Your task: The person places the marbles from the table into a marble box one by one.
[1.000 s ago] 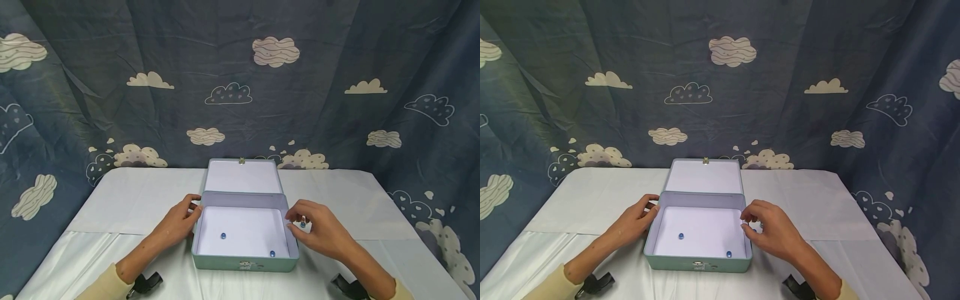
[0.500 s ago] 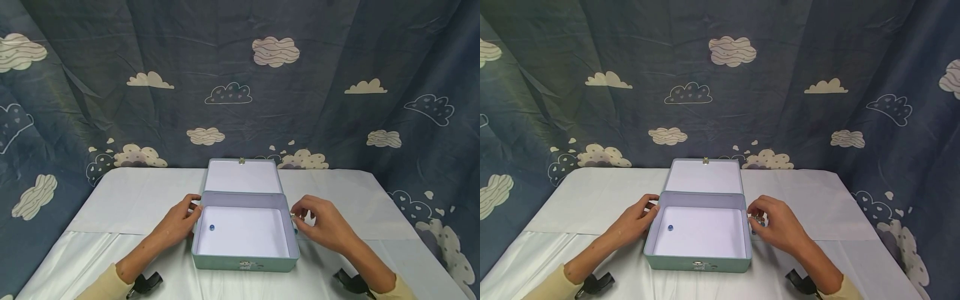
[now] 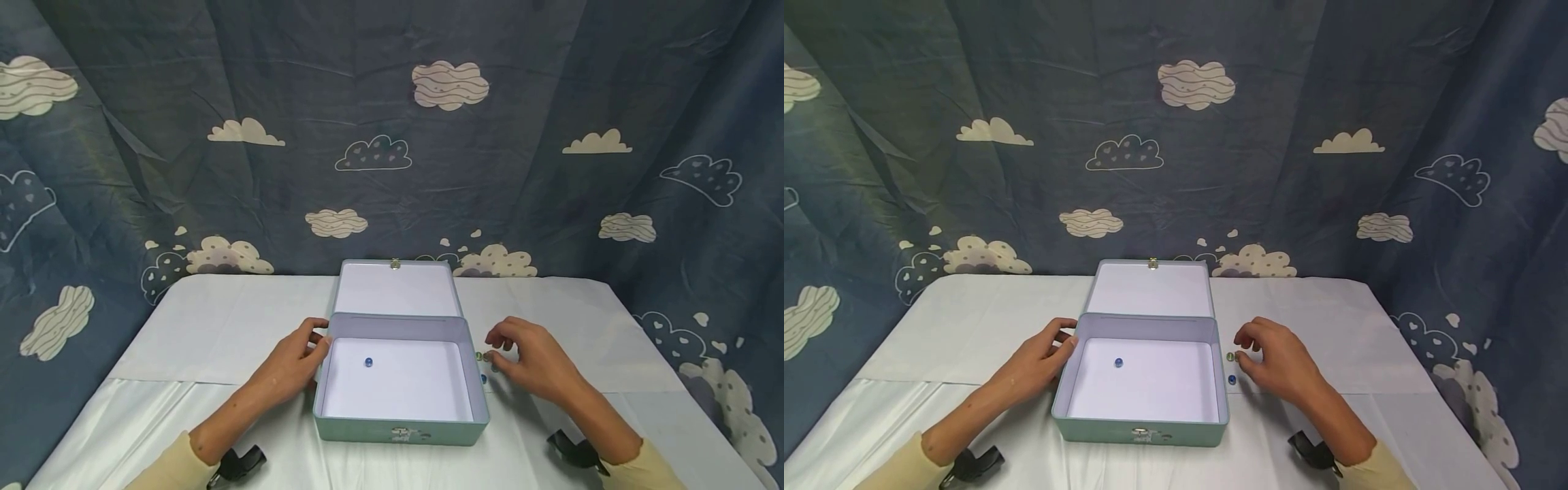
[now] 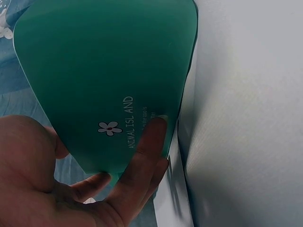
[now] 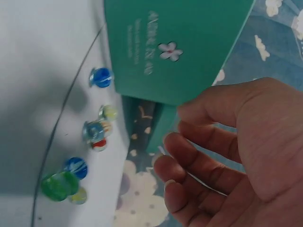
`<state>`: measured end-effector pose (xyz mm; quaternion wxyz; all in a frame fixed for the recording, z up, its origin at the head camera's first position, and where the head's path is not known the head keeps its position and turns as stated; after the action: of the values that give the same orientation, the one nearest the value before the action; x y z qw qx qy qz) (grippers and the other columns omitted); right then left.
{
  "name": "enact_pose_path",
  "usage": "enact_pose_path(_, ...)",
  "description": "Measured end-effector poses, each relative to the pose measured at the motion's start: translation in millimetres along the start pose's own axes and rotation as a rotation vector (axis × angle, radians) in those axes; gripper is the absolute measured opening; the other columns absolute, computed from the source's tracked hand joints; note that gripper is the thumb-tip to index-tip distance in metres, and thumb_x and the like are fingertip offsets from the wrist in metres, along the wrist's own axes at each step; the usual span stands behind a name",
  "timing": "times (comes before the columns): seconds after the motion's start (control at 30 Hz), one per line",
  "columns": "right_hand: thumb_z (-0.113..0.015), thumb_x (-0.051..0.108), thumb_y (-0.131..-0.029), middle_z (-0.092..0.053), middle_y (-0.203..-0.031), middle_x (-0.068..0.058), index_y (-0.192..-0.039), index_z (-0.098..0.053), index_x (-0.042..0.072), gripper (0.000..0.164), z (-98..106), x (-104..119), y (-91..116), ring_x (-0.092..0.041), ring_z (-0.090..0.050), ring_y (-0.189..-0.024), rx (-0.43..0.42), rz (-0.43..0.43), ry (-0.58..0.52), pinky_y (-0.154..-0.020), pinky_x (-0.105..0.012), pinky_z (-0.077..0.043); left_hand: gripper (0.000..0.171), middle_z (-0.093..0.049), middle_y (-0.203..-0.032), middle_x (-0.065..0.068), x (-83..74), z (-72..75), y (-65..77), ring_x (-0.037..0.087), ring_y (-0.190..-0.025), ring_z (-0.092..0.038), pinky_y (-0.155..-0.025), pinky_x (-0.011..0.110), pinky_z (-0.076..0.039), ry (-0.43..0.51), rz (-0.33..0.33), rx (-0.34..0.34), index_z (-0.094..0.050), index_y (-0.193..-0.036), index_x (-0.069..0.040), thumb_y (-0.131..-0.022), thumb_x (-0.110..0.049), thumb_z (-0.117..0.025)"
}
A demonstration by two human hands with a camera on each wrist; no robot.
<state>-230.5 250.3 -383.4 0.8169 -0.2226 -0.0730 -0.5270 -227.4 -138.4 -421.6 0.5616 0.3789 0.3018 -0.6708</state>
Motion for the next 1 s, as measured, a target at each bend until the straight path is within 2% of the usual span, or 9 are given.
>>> enact_pose_path(0.13,-0.083,0.004,-0.085,-0.069,-0.093,0.005,-0.101,-0.077,0.011,0.018,-5.2,-11.9,-1.2,-0.017,-0.064,-0.085,0.030,-0.014,0.011,-0.072,-0.037,-0.054,0.045,-0.067,-0.127,0.014,0.5,0.3,-0.4,0.023,-0.107,-0.071,-0.064,0.035,-0.062,0.007,-0.004,0.003,-0.048,-0.151,-0.011,-0.112,-0.032,-0.054)
enact_pose_path(0.53,-0.077,0.007,-0.089,-0.065,-0.084,0.006,-0.096,-0.076,0.010,0.008,-21.3,-38.2,-2.7,-0.011,-0.057,-0.077,0.112,-0.076,-0.012,-0.067,-0.033,-0.052,0.046,-0.066,-0.129,0.014,1.3,0.2,-0.6,0.025,-0.110,-0.071,-0.064,0.035,-0.062,0.009,-0.002,0.007,-0.048,-0.152,-0.010,-0.112,-0.033,-0.054)
enact_pose_path(0.77,-0.079,0.010,-0.092,-0.065,-0.081,0.006,-0.095,-0.076,0.011,0.004,-30.3,-42.9,-3.5,-0.011,-0.057,-0.074,0.145,-0.120,-0.026,-0.067,-0.033,-0.052,0.046,-0.066,-0.130,0.015,1.4,0.0,-0.9,0.026,-0.111,-0.071,-0.064,0.034,-0.062,0.010,0.004,0.006,-0.048,-0.152,-0.010,-0.112,-0.032,-0.055)
enact_pose_path(1.0,-0.080,0.006,-0.090,-0.064,-0.082,0.006,-0.094,-0.076,0.012,0.008,-32.3,-43.3,-2.6,-0.012,-0.056,-0.075,0.150,-0.125,-0.016,-0.067,-0.033,-0.051,0.046,-0.067,-0.129,0.015,1.2,0.3,-1.2,0.026,-0.110,-0.071,-0.065,0.035,-0.062,-0.001,0.002,0.003,-0.048,-0.152,-0.009,-0.112,-0.031,-0.055)
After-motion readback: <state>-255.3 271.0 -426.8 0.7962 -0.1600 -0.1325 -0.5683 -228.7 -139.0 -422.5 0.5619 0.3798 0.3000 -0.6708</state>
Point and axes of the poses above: each hand's wrist, its own y-axis away from the middle knuckle, its own z-axis out of the back of the hand, x = y × z, the point moved 5 cm from there along -y, towards the middle knuckle
